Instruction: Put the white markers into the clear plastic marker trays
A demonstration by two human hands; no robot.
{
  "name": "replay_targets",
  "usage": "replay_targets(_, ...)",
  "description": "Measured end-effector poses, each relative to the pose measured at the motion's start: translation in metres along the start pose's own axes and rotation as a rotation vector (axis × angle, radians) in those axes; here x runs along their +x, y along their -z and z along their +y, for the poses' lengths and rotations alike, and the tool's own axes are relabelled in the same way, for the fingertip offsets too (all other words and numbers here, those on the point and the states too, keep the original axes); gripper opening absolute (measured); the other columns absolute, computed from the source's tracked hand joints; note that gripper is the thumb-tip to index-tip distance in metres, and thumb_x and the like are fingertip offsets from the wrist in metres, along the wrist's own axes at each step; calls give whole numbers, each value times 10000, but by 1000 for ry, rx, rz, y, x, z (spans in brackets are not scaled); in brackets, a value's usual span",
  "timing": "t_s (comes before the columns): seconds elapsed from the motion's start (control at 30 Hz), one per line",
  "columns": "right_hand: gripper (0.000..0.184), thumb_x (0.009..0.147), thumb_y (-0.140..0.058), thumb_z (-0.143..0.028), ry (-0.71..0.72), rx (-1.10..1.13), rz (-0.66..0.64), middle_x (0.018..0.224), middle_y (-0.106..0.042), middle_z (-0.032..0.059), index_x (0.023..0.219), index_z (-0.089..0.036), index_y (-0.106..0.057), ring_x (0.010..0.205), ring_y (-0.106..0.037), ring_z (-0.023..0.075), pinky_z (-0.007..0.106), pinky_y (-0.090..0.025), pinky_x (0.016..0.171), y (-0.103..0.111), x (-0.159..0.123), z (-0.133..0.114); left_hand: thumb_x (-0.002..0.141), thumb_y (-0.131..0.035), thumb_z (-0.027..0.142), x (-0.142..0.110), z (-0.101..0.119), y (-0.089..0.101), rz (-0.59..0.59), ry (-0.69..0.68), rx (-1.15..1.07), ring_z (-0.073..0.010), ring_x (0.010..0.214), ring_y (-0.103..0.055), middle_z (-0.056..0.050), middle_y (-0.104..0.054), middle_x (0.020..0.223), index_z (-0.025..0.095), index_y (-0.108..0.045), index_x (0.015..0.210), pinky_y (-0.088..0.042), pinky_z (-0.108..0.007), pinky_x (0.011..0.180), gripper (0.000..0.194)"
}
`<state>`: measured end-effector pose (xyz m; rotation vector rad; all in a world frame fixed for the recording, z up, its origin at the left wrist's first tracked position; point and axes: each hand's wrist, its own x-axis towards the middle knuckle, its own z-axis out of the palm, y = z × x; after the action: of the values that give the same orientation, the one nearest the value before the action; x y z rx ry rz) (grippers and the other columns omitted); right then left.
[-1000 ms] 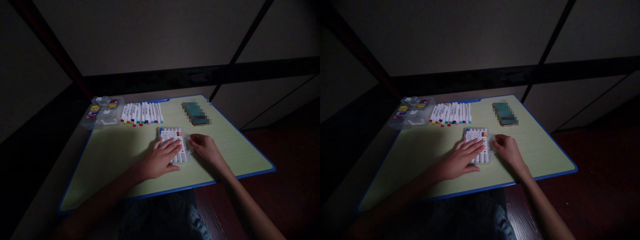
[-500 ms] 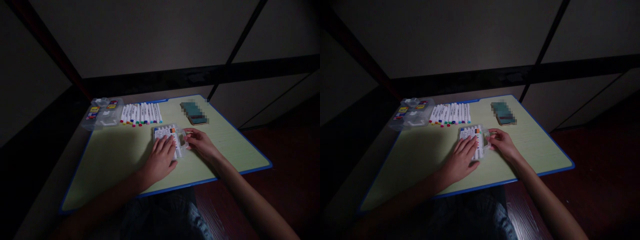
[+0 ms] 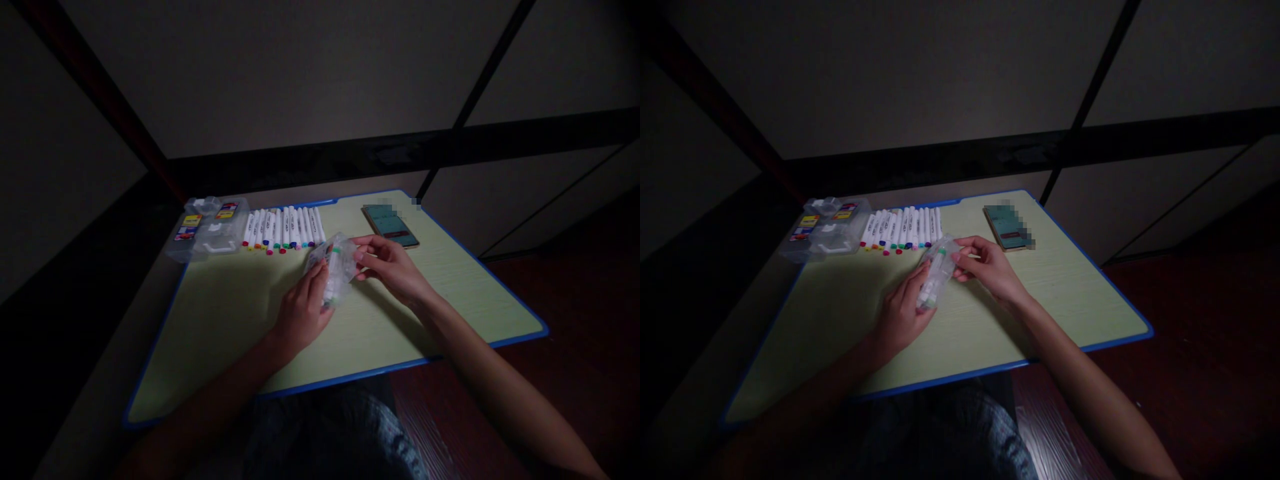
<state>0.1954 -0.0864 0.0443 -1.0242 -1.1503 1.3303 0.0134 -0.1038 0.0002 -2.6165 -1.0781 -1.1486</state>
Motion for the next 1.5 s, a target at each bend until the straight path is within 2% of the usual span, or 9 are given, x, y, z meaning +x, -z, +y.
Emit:
replay_targets(0.17,260,683,-661,-319,195,-135,27,756,-599,3,899,-177,-624,564,-551,81,226,-459,490,1,19,-2,700,-577,92,6,-10,-6,158,198,-223,-200,979,-601,-86,-596,1126,180,-434,1178,-509,-309,843,507)
replay_targets(0.3,193,687,-647,-302,445,-179,254,710,-559,-21,855,-213,-614,622,-520,99,239,-441,537,9,42,10,693,-598,116,10,-15,-10,238,259,-330,-173,855,-635,-56,-639,1019,185,-500,1071,-526,-256,748,397)
replay_targets(0.4,219,684,-647,-316,524,-173,347,887,-588,-5,888,-245,-609,811,-539,127,282,-443,711,18,58,24,685,-602,145,11,-19,-12,272,333,-380,-150,775,-637,-39,-652,922,165,-513,1014,-525,-228,674,340)
replay_targets(0.53,317,706,-593,-452,321,10,195,1056,-597,3,978,-289,-597,965,-534,167,333,-412,818,24,66,40,681,-603,183,9,-23,-14,261,384,-464,-128,699,-625,-10,-644,820,156,-513,954,-519,-212,628,289)
replay_targets(0.67,414,688,-541,-589,139,126,-18,956,-635,21,920,-256,-626,909,-558,188,335,-413,799,16,60,41,685,-602,202,4,-23,-15,248,372,-517,-122,677,-618,-4,-635,793,158,-510,949,-517,-207,614,283)
replay_targets(0.8,482,647,-541,-649,65,124,-118,843,-636,31,860,-228,-641,794,-568,191,331,-421,752,5,48,34,691,-604,205,-1,-23,-15,227,356,-524,-144,742,-633,-35,-649,879,157,-510,1008,-530,-232,657,334)
replay_targets(0.93,425,641,-582,-617,78,133,-103,783,-620,28,796,-225,-643,697,-533,171,309,-421,687,0,42,35,710,-589,176,-3,-21,-13,191,283,-468,-156,799,-641,-58,-655,961,161,-504,1071,-540,-246,698,371)
replay_targets(1.23,234,671,-599,-449,100,256,-133,715,-577,13,678,-216,-609,680,-492,152,283,-395,665,-3,38,36,707,-578,105,-11,-26,-13,74,34,-437,-210,1095,-547,-102,-555,1217,181,-406,1247,-488,-359,916,573)
replay_targets(1.5,224,628,-557,-423,107,226,-74,634,-507,10,593,-202,-547,601,-429,140,266,-351,574,-10,34,33,703,-592,81,-11,-24,-12,82,-60,-457,-209,1121,-529,-147,-521,1248,162,-376,1285,-463,-353,938,626)
